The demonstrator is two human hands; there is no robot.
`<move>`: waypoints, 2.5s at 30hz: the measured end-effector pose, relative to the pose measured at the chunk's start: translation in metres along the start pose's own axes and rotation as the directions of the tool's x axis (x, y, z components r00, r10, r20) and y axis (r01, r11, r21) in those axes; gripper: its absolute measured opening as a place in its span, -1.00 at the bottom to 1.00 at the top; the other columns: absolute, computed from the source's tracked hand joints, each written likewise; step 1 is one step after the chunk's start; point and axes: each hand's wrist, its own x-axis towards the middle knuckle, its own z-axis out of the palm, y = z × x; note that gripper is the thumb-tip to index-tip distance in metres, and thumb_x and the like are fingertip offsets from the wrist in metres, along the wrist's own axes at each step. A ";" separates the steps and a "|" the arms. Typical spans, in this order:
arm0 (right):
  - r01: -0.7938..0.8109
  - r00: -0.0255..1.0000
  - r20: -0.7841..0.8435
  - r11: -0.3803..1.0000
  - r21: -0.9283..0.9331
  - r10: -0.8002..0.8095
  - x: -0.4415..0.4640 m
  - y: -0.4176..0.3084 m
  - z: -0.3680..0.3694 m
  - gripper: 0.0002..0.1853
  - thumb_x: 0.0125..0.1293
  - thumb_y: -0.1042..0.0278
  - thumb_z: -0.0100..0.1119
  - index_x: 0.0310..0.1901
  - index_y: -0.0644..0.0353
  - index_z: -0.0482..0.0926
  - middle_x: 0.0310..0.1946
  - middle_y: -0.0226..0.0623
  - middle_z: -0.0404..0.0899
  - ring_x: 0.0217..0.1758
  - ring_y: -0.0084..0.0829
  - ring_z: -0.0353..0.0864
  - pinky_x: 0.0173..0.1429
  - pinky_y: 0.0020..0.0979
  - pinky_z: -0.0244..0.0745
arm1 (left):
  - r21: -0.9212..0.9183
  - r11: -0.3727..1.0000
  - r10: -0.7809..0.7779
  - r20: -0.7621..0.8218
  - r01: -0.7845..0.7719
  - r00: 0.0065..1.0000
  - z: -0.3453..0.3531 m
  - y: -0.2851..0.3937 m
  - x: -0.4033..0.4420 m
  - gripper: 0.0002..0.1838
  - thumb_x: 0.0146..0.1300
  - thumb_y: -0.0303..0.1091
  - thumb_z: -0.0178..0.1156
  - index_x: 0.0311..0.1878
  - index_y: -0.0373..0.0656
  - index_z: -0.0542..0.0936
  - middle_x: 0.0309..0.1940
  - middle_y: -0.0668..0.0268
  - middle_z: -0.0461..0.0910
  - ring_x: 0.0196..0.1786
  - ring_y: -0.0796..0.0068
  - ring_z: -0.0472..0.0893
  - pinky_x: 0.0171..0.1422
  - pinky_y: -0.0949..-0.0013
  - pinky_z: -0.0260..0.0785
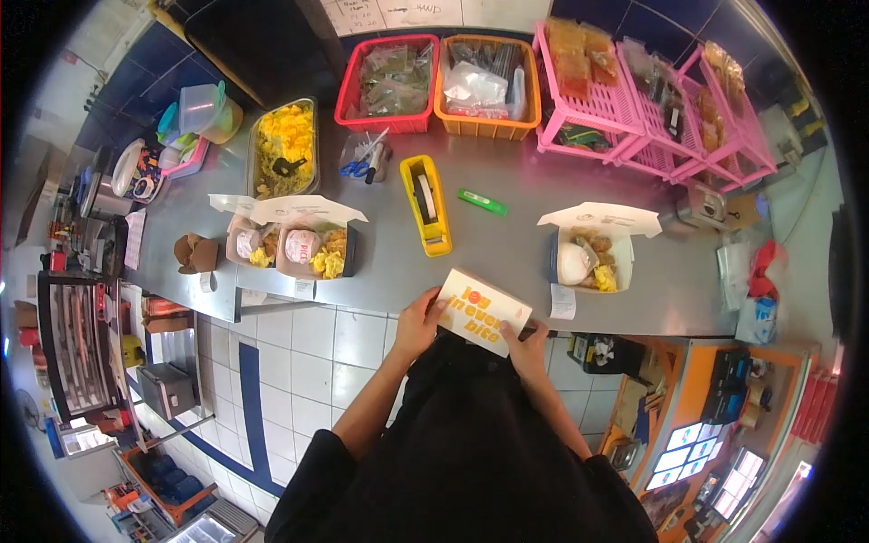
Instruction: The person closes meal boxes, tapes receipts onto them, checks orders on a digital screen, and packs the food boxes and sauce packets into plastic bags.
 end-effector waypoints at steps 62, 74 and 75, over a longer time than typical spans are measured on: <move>-0.387 0.922 0.386 -0.022 0.922 -0.040 -0.072 -0.095 -0.203 -0.26 0.45 -0.21 0.09 0.45 0.16 0.27 0.15 -0.07 0.62 -0.05 -0.15 0.77 -0.37 -0.17 0.81 | -0.054 0.948 0.316 0.217 -0.312 0.923 0.116 0.163 0.015 -0.79 0.28 -0.28 0.41 -0.32 -0.22 0.66 -0.49 0.19 0.62 -0.50 0.37 0.62 -0.37 0.28 0.46; -0.017 0.753 -0.480 0.743 0.669 0.450 0.126 0.088 -0.321 -0.19 0.39 -0.23 0.27 0.40 0.30 0.33 0.27 -0.06 0.46 0.27 -0.08 0.49 0.28 -0.13 0.49 | 0.377 0.839 0.506 -0.276 -0.393 0.817 0.154 0.165 0.108 -0.55 0.28 -0.38 0.34 0.20 -0.24 0.48 0.02 0.04 0.58 -0.01 0.09 0.60 0.04 0.13 0.48; -0.001 0.719 -0.593 0.853 0.521 0.363 0.138 0.096 -0.326 -0.15 0.39 -0.20 0.27 0.42 0.37 0.29 0.29 0.02 0.44 0.30 0.00 0.47 0.34 -0.11 0.46 | 0.346 0.870 0.450 -0.266 -0.351 0.852 0.153 0.172 0.111 -0.51 0.25 -0.39 0.36 0.22 -0.25 0.48 -0.01 0.04 0.59 -0.01 0.07 0.60 0.07 0.12 0.48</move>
